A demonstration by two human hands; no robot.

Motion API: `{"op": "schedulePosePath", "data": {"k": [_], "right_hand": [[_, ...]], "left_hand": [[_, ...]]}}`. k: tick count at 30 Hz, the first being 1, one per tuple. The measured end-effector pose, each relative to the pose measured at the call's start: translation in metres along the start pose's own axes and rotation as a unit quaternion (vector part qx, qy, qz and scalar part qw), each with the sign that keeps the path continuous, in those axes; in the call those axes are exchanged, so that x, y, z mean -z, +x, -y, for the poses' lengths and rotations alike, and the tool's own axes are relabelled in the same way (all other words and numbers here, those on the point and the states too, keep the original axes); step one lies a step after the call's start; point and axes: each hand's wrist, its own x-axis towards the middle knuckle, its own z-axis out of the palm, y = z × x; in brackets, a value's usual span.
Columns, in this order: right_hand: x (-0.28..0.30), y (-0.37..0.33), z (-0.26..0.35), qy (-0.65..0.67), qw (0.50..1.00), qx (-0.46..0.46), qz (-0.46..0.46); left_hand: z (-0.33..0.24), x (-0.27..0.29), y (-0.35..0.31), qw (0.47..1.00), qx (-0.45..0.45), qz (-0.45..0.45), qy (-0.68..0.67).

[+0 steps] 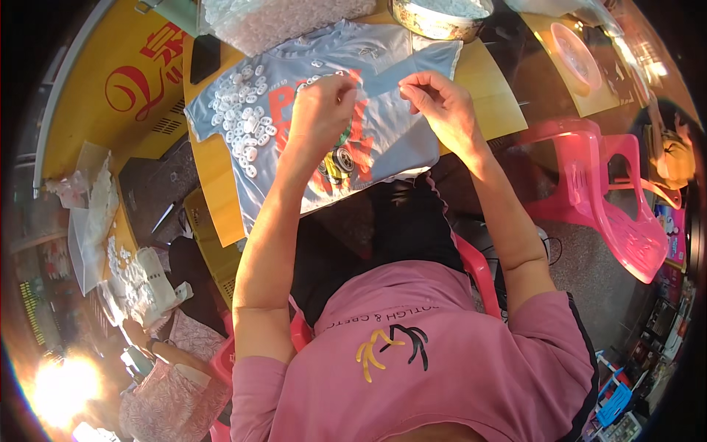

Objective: Manually placing small white decorative appliques onto a printed t-shirt as part of a garment manufacturing process.

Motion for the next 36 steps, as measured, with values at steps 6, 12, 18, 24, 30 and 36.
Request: {"op": "schedulePosePath", "data": {"k": [6, 12, 18, 24, 30, 36], "right_hand": [[-0.017, -0.003, 0.022, 0.100, 0.995, -0.024, 0.009], [-0.039, -0.007, 0.054, 0.226, 0.974, -0.018, 0.015], [-0.050, -0.012, 0.071, 0.270, 0.962, -0.035, 0.038], [-0.066, -0.020, 0.081, 0.272, 0.960, -0.040, 0.043], [-0.075, -0.021, 0.083, 0.219, 0.975, -0.010, 0.032], [-0.076, -0.020, 0.079, 0.144, 0.988, 0.028, 0.042]], "left_hand": [[-0.012, 0.001, -0.031, 0.842, 0.088, -0.067, -0.528], [-0.028, 0.004, -0.062, 0.738, 0.104, -0.076, -0.662], [-0.036, 0.007, -0.081, 0.679, 0.095, -0.066, -0.725], [-0.045, 0.010, -0.092, 0.656, 0.099, -0.097, -0.742], [-0.047, 0.012, -0.097, 0.675, 0.094, -0.129, -0.720], [-0.040, 0.012, -0.095, 0.717, 0.084, -0.144, -0.676]]}}
